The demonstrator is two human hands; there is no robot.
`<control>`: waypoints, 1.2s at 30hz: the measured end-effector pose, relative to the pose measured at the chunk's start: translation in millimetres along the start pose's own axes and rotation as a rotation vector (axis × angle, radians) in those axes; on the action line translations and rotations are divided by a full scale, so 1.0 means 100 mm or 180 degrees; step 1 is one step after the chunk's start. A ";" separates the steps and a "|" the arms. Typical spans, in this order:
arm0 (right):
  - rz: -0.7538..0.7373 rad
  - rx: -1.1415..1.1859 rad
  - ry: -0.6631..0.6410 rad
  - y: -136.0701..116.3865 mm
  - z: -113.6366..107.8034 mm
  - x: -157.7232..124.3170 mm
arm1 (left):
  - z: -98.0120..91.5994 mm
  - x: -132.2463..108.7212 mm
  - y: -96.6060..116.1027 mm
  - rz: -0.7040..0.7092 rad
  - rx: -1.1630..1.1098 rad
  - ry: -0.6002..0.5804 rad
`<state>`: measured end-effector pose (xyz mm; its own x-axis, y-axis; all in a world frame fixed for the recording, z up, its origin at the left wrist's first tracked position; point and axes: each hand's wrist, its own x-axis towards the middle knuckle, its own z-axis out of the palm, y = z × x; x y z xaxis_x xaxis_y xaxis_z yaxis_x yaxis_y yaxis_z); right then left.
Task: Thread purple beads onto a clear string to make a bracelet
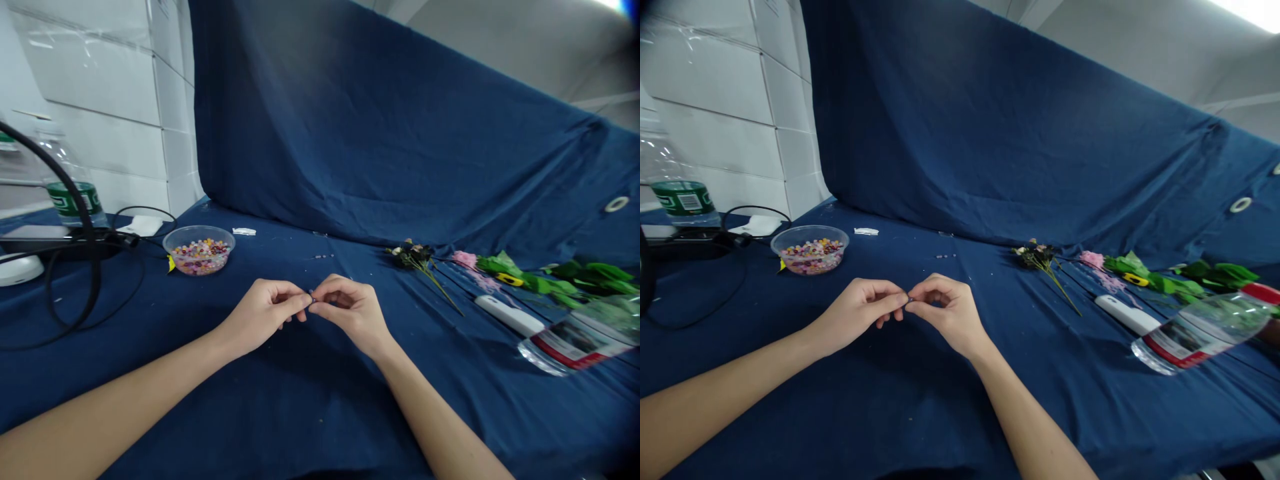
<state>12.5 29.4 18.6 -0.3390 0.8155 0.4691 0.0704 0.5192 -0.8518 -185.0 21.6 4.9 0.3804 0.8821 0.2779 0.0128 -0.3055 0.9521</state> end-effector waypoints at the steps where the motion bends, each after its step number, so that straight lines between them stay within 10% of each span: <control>1: -0.0015 -0.0027 -0.0005 0.00 0.00 0.00 | 0.00 0.00 -0.01 -0.0054 -0.0066 -0.0045; 25: -0.0130 -0.0494 -0.0036 0.00 -0.02 0.00 | 0.00 0.02 0.01 -0.0317 -0.0523 -0.0157; 36: -0.0431 -0.0895 0.0841 0.00 -0.02 0.00 | -0.02 0.04 -0.04 -0.0067 0.0418 -0.0061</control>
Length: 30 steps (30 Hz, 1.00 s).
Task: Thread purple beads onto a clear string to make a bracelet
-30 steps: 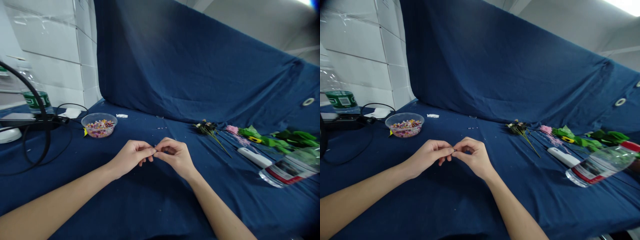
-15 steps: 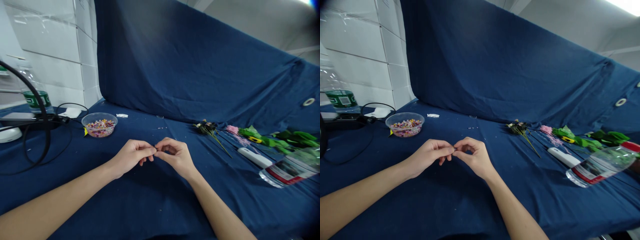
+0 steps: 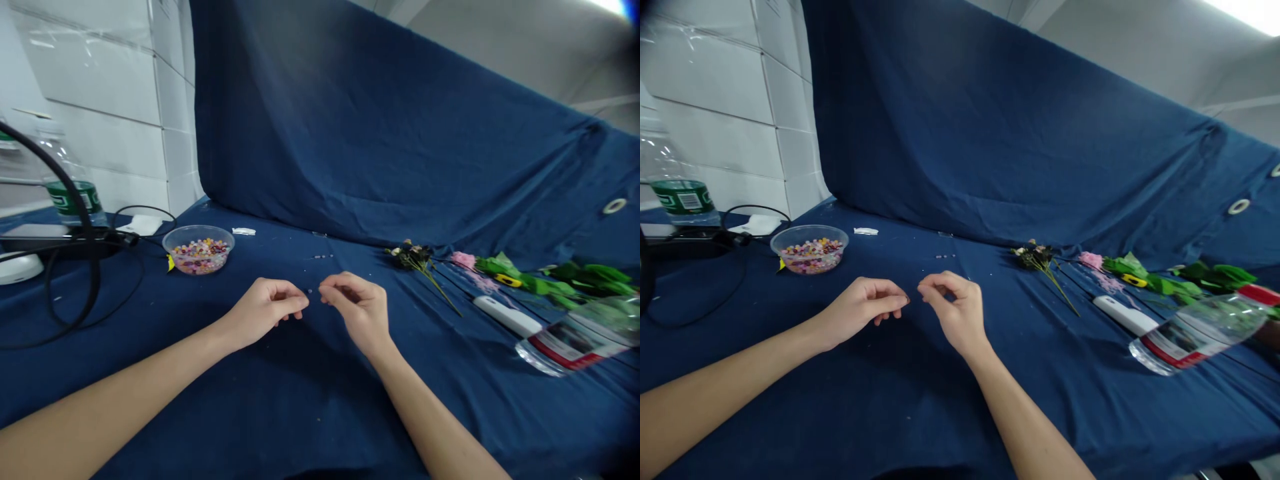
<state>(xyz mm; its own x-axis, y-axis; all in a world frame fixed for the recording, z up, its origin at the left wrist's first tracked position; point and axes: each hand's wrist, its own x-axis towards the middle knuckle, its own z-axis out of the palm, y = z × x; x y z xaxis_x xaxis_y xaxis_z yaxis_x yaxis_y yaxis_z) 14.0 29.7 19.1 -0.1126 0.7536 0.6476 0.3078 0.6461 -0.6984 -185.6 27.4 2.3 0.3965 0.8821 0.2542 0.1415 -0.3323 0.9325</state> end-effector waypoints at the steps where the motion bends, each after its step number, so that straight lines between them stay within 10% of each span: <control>1: -0.0026 0.0025 0.0246 0.01 -0.03 0.01 | 0.00 0.00 -0.01 0.0082 0.0207 0.0030; 10: -0.0806 0.0467 0.2869 -0.01 -0.69 0.30 | -0.14 0.06 -0.10 0.0571 0.1929 0.0105; 17: -0.0829 0.0686 0.3672 0.10 -1.39 0.27 | -0.26 0.19 -0.30 0.0457 0.2328 0.0083; 23: -0.0628 0.0526 0.2822 0.18 -1.17 0.27 | -0.27 0.22 -0.33 0.0366 0.2150 0.0402; 30: -0.0278 -0.0186 0.0369 0.08 -0.25 0.10 | -0.09 0.10 -0.04 0.0602 0.0949 0.0392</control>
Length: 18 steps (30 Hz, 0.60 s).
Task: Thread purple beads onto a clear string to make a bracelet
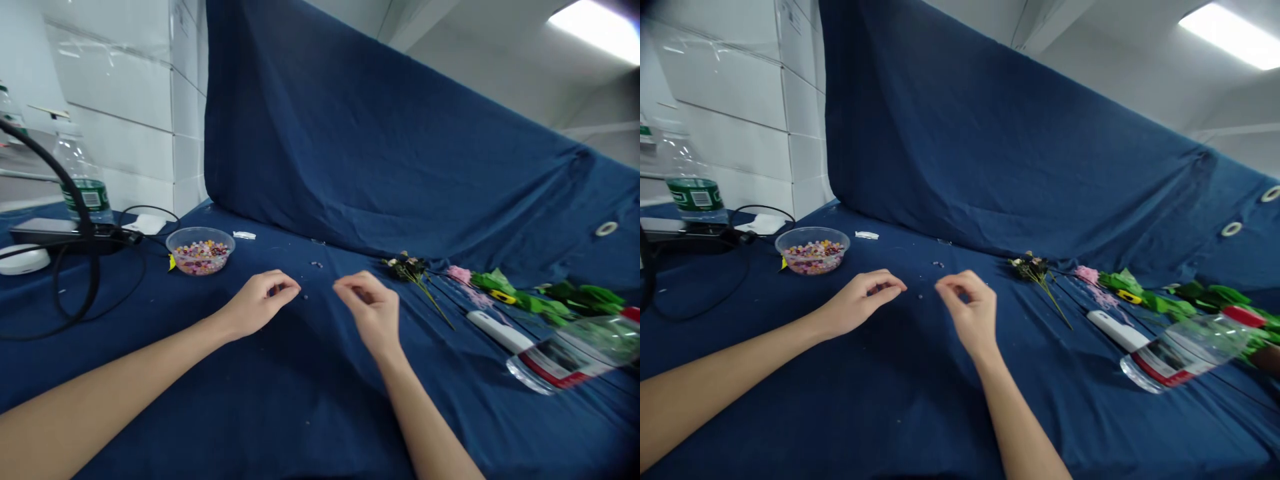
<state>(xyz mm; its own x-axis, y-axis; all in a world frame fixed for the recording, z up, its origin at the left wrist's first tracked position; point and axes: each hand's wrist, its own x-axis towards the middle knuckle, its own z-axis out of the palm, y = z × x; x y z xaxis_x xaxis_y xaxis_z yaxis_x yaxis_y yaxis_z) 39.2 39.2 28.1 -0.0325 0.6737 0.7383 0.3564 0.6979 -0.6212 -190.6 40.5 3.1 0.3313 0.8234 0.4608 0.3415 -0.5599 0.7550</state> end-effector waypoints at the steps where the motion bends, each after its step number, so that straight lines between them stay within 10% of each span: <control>1: -0.0012 -0.0040 -0.0242 -0.03 0.08 -0.04 | 0.01 -0.01 0.04 0.0011 -0.0186 -0.0062; 18: 0.0338 -0.0308 -0.1122 0.28 0.25 -0.11 | 0.02 -0.05 0.04 -0.0268 -0.0824 -0.0269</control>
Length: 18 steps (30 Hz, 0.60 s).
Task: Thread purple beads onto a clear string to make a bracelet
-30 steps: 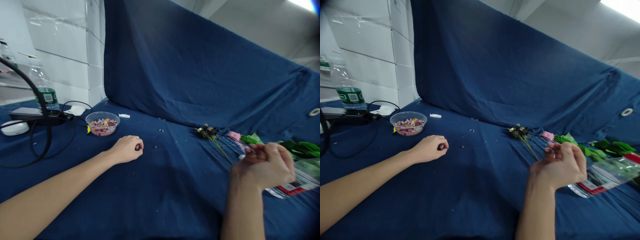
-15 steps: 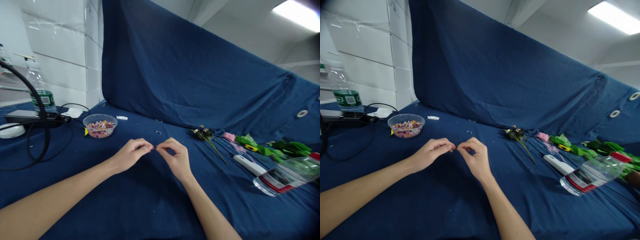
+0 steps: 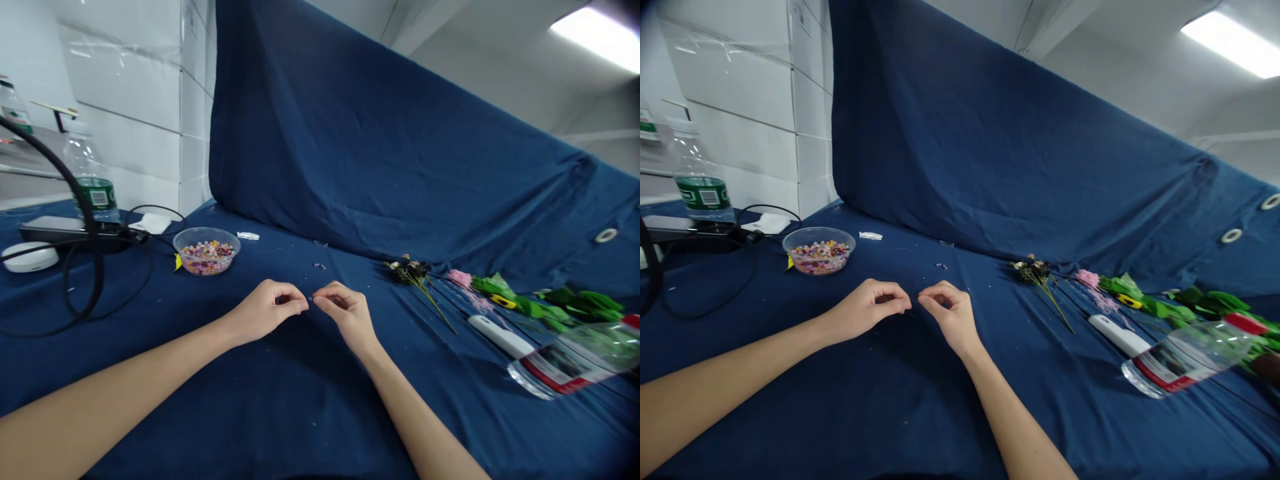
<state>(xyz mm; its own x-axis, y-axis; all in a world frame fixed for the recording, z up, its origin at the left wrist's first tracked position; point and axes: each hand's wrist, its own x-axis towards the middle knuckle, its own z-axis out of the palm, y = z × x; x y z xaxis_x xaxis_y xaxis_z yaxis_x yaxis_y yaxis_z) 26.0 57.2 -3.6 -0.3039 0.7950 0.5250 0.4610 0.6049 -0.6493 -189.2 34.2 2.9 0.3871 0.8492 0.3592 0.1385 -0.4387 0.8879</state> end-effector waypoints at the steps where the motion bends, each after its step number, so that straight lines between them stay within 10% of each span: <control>1: 0.0062 -0.0167 -0.0020 0.07 0.01 0.02 | 0.00 0.01 -0.01 -0.0001 0.0010 0.0030; 10: 0.0541 -0.1216 -0.0227 0.40 0.17 0.13 | 0.02 0.00 -0.04 0.0018 0.0049 0.0029; 18: 0.0645 -0.0432 -0.0191 0.26 0.10 0.08 | 0.02 -0.03 -0.02 0.0228 0.0265 0.0161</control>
<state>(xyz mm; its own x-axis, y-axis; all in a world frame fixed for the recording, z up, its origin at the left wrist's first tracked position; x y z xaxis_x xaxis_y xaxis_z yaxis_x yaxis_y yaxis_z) 27.2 79.6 -21.6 -0.2408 0.9032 0.3554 0.6241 0.4245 -0.6559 -188.5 32.3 -0.5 0.3525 0.8276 0.4369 0.1880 -0.5199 0.8333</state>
